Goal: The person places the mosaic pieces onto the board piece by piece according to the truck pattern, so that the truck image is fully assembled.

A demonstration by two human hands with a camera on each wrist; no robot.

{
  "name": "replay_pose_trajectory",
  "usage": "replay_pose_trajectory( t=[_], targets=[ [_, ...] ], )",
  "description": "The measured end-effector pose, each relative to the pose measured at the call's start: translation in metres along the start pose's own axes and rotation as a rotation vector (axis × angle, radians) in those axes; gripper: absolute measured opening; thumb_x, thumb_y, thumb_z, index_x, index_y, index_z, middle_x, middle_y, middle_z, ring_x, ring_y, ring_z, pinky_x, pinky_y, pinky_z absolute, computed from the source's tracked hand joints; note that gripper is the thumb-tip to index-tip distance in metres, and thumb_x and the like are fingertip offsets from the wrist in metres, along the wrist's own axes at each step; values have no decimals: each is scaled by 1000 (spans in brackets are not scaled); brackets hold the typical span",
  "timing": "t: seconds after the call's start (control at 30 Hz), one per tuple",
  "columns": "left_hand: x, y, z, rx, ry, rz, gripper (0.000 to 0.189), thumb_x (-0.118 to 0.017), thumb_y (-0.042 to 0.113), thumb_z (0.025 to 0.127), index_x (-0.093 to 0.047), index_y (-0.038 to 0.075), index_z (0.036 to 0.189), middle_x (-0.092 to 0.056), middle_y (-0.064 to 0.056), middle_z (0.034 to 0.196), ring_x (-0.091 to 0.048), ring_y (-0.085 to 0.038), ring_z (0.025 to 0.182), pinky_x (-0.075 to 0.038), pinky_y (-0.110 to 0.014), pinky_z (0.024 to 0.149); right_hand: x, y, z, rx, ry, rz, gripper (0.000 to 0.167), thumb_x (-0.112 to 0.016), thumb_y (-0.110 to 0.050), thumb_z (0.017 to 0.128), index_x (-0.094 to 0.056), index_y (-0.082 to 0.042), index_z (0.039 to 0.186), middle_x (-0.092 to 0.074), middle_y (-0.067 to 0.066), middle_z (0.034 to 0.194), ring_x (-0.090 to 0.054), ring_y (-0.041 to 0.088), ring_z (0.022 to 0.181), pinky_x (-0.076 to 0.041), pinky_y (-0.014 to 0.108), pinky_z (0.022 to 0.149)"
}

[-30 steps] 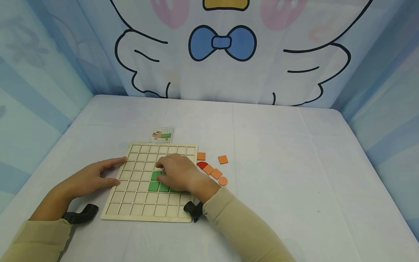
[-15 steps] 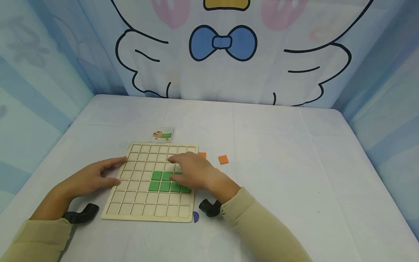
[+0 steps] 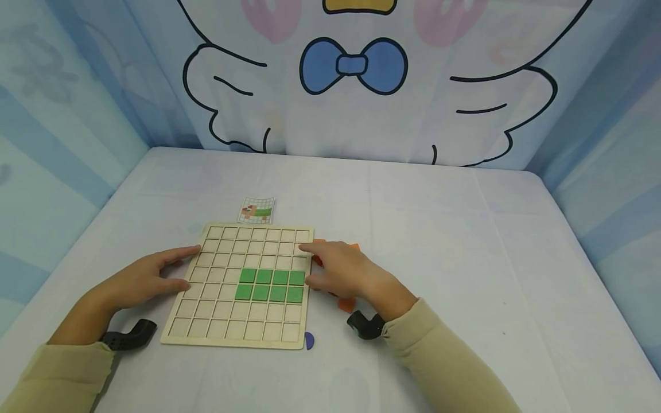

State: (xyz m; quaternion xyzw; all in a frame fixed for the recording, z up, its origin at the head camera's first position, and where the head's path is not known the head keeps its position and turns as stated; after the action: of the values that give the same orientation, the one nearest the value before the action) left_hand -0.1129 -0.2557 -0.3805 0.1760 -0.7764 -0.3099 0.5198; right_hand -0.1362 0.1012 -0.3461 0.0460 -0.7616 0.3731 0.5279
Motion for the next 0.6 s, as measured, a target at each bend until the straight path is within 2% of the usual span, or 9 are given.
replay_pose_trajectory(
  t=[0.07, 0.13, 0.27, 0.37, 0.6],
  targets=[
    [0, 0, 0, 1, 1, 0, 76, -76, 26, 88, -42, 7, 153, -37, -28, 153, -39, -48, 135, -31, -64, 107, 1, 6, -3, -26, 3, 2, 65, -69, -31, 92, -47, -12, 151, -64, 3, 128, -59, 17, 99, -46, 38, 96],
    [0, 0, 0, -1, 2, -2, 76, -76, 26, 88, -42, 7, 153, -37, -28, 153, -39, -49, 135, -31, -64, 107, 2, 11, -6, -50, 11, -1, 65, -69, -33, 93, -47, -13, 150, -60, 2, 137, -56, 18, 111, -45, 40, 101],
    [0, 0, 0, -4, 5, -2, 76, -76, 26, 88, -42, 6, 152, -37, -28, 153, -39, -48, 135, -31, -64, 107, 4, 20, -12, -83, 24, 11, 63, -69, -29, 91, -50, -11, 149, -60, 6, 138, -56, 22, 114, -45, 43, 99],
    [0, 0, 0, -3, 4, -5, 76, -76, 27, 88, -42, 6, 152, -37, -28, 153, -39, -48, 135, -31, -64, 107, 6, 27, -15, -84, 37, 4, 59, -69, -24, 90, -53, -8, 145, -62, 9, 134, -57, 22, 105, -47, 42, 94],
    [0, 1, 0, 5, 2, -8, 76, -76, 27, 88, -42, 7, 153, -37, -28, 153, -38, -48, 135, -31, -64, 107, 8, 40, -22, -98, 64, -14, 55, -69, -24, 92, -55, -6, 143, -62, 12, 134, -57, 30, 123, -44, 50, 104]
  ],
)
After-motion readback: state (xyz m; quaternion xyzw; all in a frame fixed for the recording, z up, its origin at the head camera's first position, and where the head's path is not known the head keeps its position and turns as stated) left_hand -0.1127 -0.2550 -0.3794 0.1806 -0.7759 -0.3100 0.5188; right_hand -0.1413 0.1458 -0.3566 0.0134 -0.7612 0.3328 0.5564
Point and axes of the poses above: each hand's wrist, its own z-axis towards the middle knuckle, its own x-axis out of the back of the hand, y = z × x, the point moved 3 cm from there along z, towards the middle knuckle
